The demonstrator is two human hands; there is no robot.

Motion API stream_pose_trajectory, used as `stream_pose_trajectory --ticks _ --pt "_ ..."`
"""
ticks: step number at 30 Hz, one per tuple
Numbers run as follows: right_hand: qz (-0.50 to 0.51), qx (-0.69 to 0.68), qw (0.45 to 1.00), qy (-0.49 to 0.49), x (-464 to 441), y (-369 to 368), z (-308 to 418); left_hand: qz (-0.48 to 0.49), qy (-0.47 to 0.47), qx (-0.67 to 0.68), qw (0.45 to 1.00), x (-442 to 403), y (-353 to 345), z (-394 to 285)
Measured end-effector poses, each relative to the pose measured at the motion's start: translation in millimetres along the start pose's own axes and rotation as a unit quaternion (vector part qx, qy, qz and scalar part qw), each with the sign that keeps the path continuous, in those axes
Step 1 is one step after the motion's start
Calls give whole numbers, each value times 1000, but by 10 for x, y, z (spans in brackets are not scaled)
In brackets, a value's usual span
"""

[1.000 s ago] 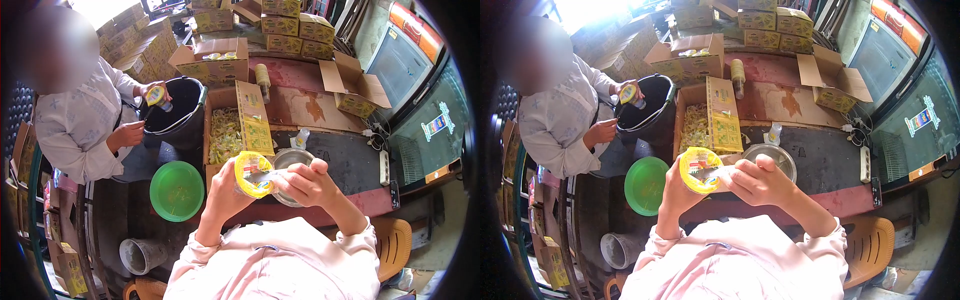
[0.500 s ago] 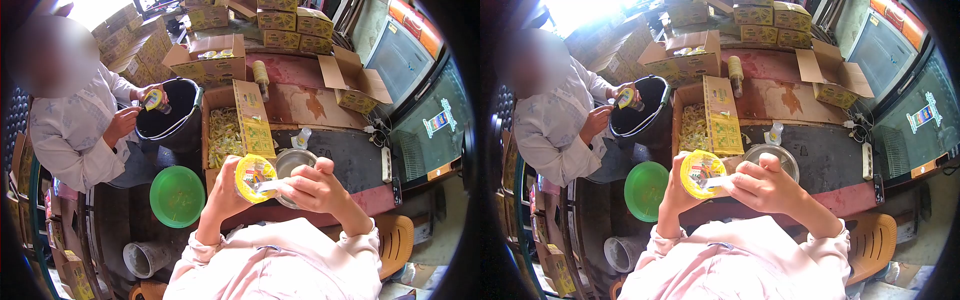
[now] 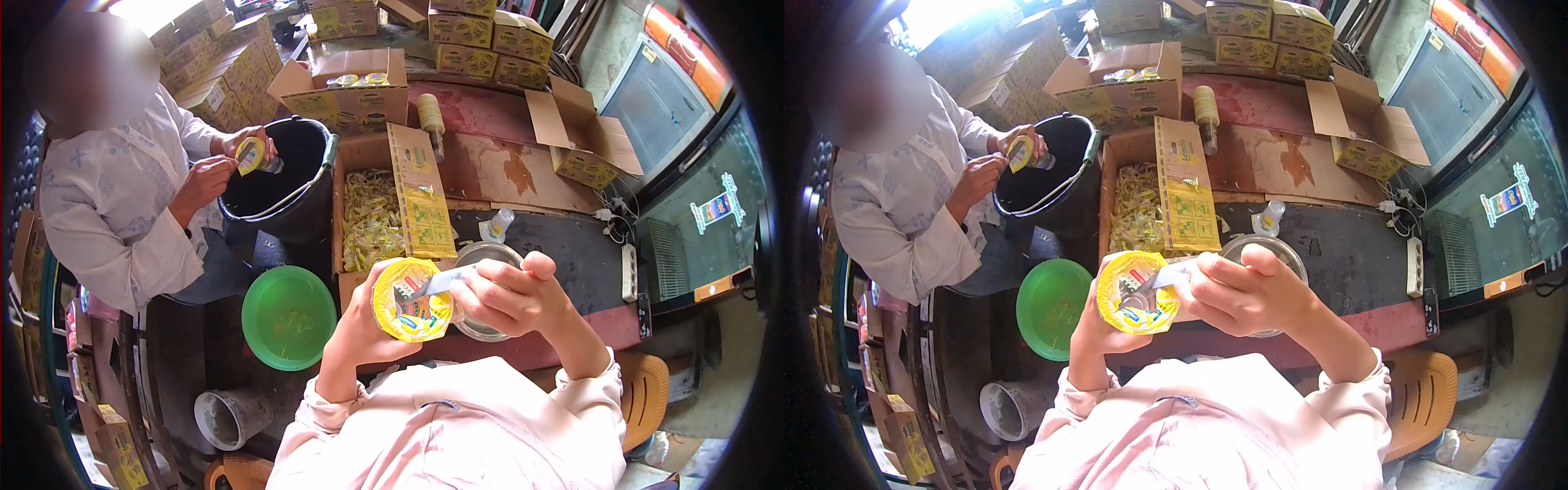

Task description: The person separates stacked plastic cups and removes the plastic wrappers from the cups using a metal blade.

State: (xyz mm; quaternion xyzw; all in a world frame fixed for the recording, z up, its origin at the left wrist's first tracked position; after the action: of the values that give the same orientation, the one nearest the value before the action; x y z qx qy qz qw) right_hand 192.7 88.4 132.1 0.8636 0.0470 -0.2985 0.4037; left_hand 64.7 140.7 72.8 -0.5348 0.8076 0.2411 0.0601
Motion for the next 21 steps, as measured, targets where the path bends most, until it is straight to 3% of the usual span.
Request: stream_pose_trajectory --ticks 6,9,15,21 --pt "-8 18 999 28 -22 9 36 -11 39 34 999 0 -11 -21" --pt "-8 22 999 38 -34 18 47 -2 14 14 1000 9 -8 -10" --pt "-21 13 999 39 -45 54 41 23 46 172 984 -6 -54 99" --pt "-23 20 998 46 -41 89 44 60 49 209 975 -43 -87 75"
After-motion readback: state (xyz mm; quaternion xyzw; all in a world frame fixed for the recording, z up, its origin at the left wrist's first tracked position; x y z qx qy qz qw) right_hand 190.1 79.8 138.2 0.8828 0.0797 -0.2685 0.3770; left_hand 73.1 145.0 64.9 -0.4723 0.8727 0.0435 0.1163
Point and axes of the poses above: each hand's wrist, its own x-axis away from the middle knuckle, its own y-axis out of the back of the hand, z = x × y, the point moved 8 cm from there along -x, towards the middle knuckle, and after that the axes turned 10 degrees about y, right-handed, at the moved point
